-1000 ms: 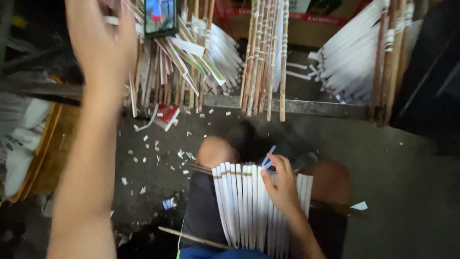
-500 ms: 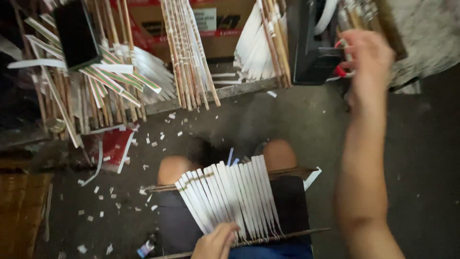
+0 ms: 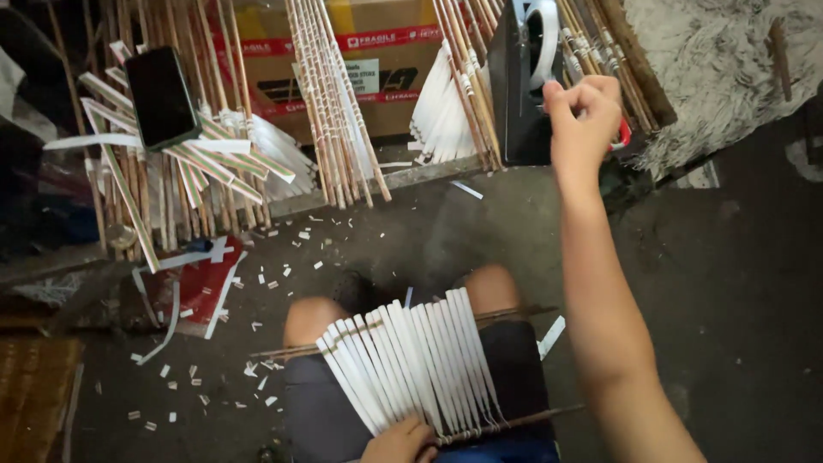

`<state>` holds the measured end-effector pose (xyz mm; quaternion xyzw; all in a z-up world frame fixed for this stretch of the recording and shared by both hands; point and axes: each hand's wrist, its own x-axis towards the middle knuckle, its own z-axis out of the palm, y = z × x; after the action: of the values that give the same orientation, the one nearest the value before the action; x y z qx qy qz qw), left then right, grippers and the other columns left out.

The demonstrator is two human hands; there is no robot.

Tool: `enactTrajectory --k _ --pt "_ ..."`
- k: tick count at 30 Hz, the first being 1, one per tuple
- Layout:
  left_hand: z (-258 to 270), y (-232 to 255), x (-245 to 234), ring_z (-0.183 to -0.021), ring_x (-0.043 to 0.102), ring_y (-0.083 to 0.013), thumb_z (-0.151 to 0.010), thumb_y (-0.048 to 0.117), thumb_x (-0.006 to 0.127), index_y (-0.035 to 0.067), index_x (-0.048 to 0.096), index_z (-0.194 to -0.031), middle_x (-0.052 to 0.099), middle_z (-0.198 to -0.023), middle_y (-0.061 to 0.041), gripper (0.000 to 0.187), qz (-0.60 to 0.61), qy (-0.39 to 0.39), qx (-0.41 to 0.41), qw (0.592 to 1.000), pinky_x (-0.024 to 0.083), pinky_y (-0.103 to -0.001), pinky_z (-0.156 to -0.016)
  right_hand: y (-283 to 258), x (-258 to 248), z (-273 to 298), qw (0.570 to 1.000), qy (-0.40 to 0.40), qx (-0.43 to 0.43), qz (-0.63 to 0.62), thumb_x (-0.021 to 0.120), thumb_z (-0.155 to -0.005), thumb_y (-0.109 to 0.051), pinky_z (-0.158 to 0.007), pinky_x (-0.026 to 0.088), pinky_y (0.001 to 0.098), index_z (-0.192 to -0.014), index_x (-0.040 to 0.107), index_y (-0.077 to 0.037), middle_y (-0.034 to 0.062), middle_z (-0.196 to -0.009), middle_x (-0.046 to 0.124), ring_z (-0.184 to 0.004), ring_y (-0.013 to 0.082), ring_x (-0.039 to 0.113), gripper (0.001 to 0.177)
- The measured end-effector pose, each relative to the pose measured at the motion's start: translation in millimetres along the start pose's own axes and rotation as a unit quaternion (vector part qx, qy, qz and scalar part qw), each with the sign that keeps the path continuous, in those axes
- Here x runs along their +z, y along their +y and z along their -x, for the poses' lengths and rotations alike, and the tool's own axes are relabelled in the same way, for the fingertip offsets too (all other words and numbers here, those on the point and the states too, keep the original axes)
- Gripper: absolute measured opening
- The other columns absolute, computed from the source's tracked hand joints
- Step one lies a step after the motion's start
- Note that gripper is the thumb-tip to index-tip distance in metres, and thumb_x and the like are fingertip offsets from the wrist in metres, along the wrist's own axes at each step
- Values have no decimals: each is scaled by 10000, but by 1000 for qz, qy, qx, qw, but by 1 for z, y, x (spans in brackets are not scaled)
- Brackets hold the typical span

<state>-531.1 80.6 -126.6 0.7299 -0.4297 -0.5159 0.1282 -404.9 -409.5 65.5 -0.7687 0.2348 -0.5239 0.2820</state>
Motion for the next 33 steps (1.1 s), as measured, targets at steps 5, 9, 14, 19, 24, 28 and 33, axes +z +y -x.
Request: enactTrajectory --k 5,9,14,19,24,28,33 --pt "1 10 -2 -933 555 -337 -973 115 611 134 577 -1072 490 -1085 -76 106 -14 43 47 998 461 -483 -709 30 -17 40 998 -7 -38 52 826 -1005 -250 -939 436 404 -727 663 -99 96 -1016 491 -961 244 560 356" --pt "-4 17 -15 -1003 613 -350 -1020 247 625 149 628 -1124 505 -1137 -69 143 -22 -62 -1 998 485 -537 -822 56 -27 49 997 -11 -34 69 805 -998 -359 -882 418 390 -750 637 -90 51 -938 477 -932 235 528 403" --pt "7 14 -10 -1011 619 -281 -1053 175 576 163 718 -1097 610 -1047 -41 150 38 -105 11 994 488 -440 -877 -26 -33 7 995 -69 -1 -67 629 -1036 -123 -843 518 335 -1246 625 -126 80 -1156 675 -1021 207 638 210" --pt "19 26 -8 -833 633 -280 -1088 403 539 128 580 -936 531 -970 -64 318 105 88 5 991 479 -445 -737 -8 7 -27 984 -96 147 32 778 -860 -222 -746 314 373 -1342 665 -255 -131 -924 723 -659 -7 619 497" --pt "38 55 -32 -615 602 -284 -1078 314 388 190 540 -1045 582 -712 -105 199 237 175 -14 956 444 -392 -632 -17 -3 -17 995 -79 46 -38 747 -917 -15 -703 515 198 -1479 607 -143 -62 -658 581 -639 47 689 593" --pt "13 34 -40 -997 702 -224 -982 230 464 194 637 -1204 737 -1107 -68 284 311 283 26 907 517 -336 -866 19 -16 31 990 -57 -12 -131 794 -1048 -52 -804 617 304 -1635 420 -109 33 -712 564 -682 95 524 698" --pt "-4 41 -99 -508 465 -72 -806 280 715 201 678 -1083 678 -1205 -14 290 490 389 -8 780 328 -234 -363 2 -40 82 984 -104 4 -143 727 -919 245 -618 402 225 -1680 194 -307 234 -1708 492 -688 84 409 1081"
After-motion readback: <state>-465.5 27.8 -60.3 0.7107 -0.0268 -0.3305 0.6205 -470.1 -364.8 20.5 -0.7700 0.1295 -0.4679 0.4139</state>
